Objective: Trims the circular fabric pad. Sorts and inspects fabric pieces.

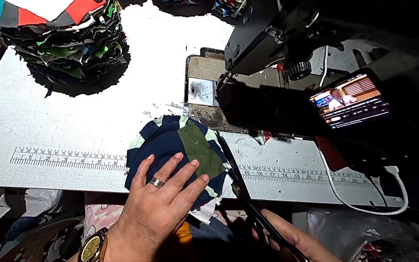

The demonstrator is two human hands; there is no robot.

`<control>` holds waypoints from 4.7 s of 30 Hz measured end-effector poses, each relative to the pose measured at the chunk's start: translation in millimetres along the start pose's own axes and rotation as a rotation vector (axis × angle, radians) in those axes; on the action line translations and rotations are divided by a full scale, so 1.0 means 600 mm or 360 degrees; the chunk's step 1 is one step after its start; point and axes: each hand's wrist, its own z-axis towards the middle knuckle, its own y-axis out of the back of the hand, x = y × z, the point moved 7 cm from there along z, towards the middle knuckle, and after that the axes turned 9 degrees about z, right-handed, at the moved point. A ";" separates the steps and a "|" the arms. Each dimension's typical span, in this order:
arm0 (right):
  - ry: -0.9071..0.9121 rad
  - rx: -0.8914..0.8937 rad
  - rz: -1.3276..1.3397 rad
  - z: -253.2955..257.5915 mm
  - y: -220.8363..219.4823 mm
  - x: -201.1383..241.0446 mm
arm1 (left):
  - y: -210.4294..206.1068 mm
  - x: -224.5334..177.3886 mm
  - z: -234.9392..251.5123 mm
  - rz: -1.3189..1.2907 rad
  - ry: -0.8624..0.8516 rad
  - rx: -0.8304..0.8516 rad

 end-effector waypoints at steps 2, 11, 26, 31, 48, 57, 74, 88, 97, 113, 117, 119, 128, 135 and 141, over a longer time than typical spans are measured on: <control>0.0016 -0.0033 -0.0037 0.000 0.000 0.001 | -0.001 0.000 0.000 0.0016 -0.0008 0.0016; -0.0017 -0.0224 -0.0033 -0.001 0.001 0.010 | 0.000 -0.001 0.003 0.0053 -0.0002 0.0046; -0.0076 0.0208 -0.0039 0.010 0.016 0.006 | 0.002 -0.007 -0.012 -0.0198 -0.0138 0.0058; -0.0135 0.0194 0.0086 0.009 0.015 0.004 | 0.003 -0.007 -0.013 -0.0210 -0.0151 0.0051; -0.0234 0.0000 0.0119 -0.010 0.030 0.005 | 0.023 0.012 -0.003 -0.0043 -0.0159 0.0040; -0.0223 0.0290 -0.0065 -0.027 0.033 0.002 | 0.026 0.030 -0.010 -0.0248 -0.0032 -0.0058; -0.0149 0.0261 0.0136 -0.005 0.027 -0.012 | 0.021 0.021 -0.015 -0.0308 -0.0019 -0.0061; -0.0136 -0.0024 0.0004 -0.005 0.023 0.005 | 0.017 0.018 -0.016 -0.0348 0.0029 -0.0092; -0.0194 -0.0056 0.0039 -0.016 0.029 0.010 | 0.027 0.039 -0.012 -0.0242 -0.0016 -0.0021; -0.0179 0.0317 0.0063 -0.014 0.041 -0.010 | 0.032 0.042 -0.012 -0.0452 -0.0157 0.0077; -0.0178 0.0264 0.0060 -0.010 0.043 -0.010 | 0.030 0.043 -0.014 -0.0468 -0.0140 0.0080; -0.0180 0.0185 0.0064 -0.011 0.042 -0.008 | 0.030 0.044 -0.014 -0.0466 -0.0142 0.0088; -0.0142 -0.0148 -0.0041 -0.023 0.029 0.009 | 0.033 0.044 0.001 -0.0307 -0.0209 0.0133; -0.0230 0.0079 -0.0129 -0.033 0.033 0.000 | 0.036 0.033 -0.003 -0.0106 -0.0143 0.0039; -0.0283 0.0216 -0.0219 -0.038 0.040 0.005 | 0.039 0.055 -0.005 -0.0381 -0.0089 0.0023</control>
